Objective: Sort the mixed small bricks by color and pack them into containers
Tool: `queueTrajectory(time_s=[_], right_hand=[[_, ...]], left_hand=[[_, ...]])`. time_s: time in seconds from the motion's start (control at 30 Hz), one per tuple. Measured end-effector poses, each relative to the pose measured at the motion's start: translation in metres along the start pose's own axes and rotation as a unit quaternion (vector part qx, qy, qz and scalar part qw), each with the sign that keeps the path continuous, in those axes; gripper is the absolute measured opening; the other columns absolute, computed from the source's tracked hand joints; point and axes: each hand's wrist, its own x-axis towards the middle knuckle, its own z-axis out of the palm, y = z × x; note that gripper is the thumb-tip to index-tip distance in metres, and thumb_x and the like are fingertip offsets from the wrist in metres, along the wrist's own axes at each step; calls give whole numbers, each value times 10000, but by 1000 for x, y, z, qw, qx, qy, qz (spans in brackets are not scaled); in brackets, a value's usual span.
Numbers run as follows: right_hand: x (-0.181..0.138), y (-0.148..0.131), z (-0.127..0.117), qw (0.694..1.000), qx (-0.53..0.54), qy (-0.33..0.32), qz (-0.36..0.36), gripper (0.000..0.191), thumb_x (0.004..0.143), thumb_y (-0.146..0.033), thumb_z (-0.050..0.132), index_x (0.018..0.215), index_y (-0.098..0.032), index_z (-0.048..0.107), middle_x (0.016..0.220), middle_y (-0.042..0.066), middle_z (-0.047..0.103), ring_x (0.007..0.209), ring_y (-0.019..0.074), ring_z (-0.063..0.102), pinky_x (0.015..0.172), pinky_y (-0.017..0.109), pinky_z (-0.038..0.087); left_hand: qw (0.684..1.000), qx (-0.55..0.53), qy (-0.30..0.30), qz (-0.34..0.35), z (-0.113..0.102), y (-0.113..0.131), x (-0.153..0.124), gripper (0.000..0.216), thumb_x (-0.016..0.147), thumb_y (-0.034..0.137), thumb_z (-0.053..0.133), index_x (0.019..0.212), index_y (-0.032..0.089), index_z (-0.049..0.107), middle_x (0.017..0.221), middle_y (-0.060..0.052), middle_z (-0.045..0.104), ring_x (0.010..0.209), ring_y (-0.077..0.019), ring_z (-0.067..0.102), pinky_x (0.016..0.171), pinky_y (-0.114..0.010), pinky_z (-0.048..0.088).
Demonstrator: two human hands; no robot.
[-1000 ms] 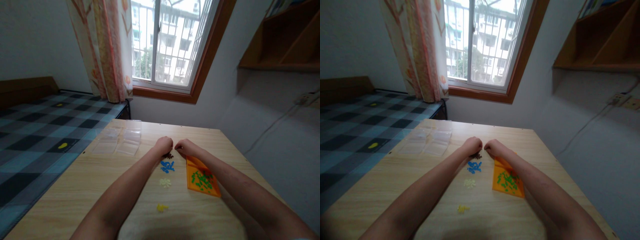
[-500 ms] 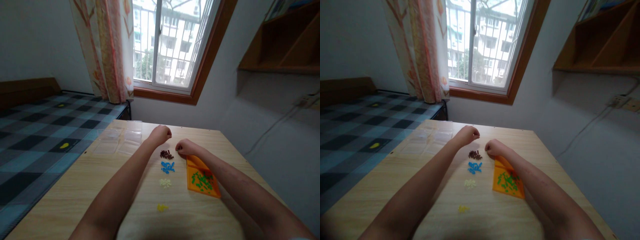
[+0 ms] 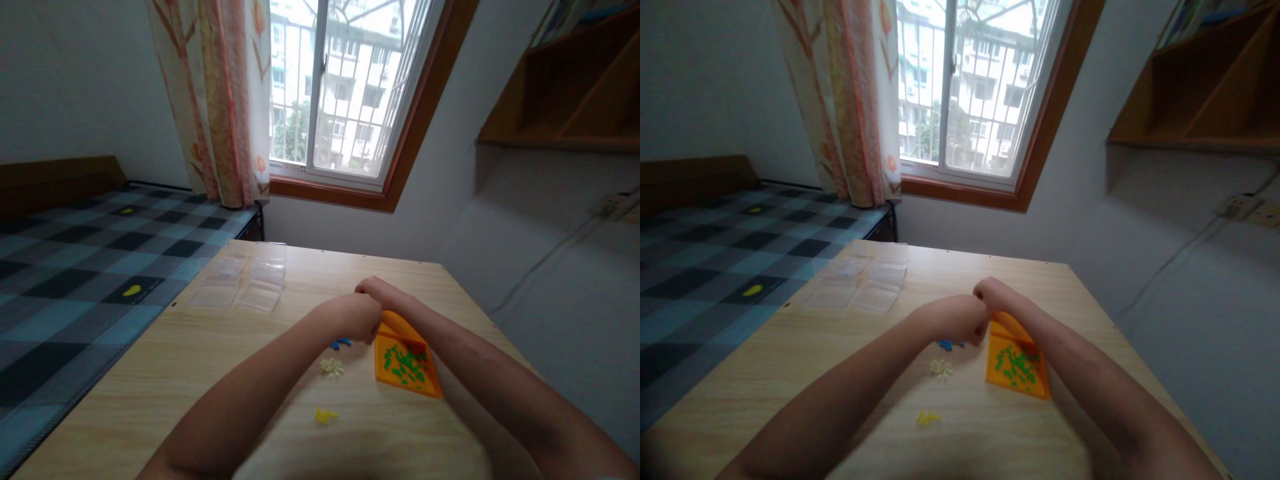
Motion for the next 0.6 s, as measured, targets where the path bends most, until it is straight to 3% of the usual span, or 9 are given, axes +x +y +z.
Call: queueTrajectory(time_s=[0.1, 0.27, 0.37, 0.47, 0.53, 0.6], right_hand=[[-4, 1, -11, 1000, -2, 11, 4, 270, 693, -56, 595, 858, -134, 793, 793, 39, 743, 658, 102, 589, 614, 180, 377], [-30, 4, -34, 999, -3, 47, 13, 272, 704, -53, 589, 876, -141, 781, 842, 50, 736, 732, 120, 623, 685, 186, 430], [-66, 6, -43, 996, 23, 81, -1, 229, 718, -66, 591, 835, -156, 766, 828, 35, 722, 741, 121, 625, 692, 190, 440], [-113, 6, -39, 995, 61, 81, -11, 218, 739, -69, 574, 819, -169, 750, 822, 27, 709, 723, 114, 617, 659, 187, 435], [-141, 4, -26, 994, 92, 56, -2, 219, 749, -69, 565, 802, -180, 745, 799, 17, 704, 690, 108, 609, 634, 187, 427], [-160, -1, -9, 992, 121, 27, -16, 220, 782, -79, 559, 805, -190, 748, 832, 22, 712, 755, 119, 634, 689, 197, 448]], left_hand=[[997, 47, -22, 52, 32, 30, 22, 91, 770, 206, 718, 800, 153, 785, 692, -110, 715, 635, -238, 664, 680, -341, 550], [996, 69, -22, 57, 75, 46, 45, 374, 588, 258, 892, 918, 134, 765, 710, -105, 714, 694, -272, 687, 746, -366, 581], [996, 60, -31, 58, 72, 43, 43, 319, 666, 266, 829, 961, 161, 767, 794, -99, 737, 764, -283, 698, 746, -373, 578], [999, 3, -31, 44, 52, 25, 37, 246, 799, 269, 702, 1035, 282, 769, 904, -51, 759, 852, -252, 704, 758, -333, 562], [999, -32, -4, -11, 38, 3, 37, 218, 824, 268, 673, 1009, 321, 777, 957, -25, 762, 893, -224, 703, 787, -297, 546], [988, -51, 57, -133, 32, -24, 40, 203, 832, 270, 666, 994, 307, 782, 1005, -23, 760, 933, -207, 698, 821, -269, 533]])
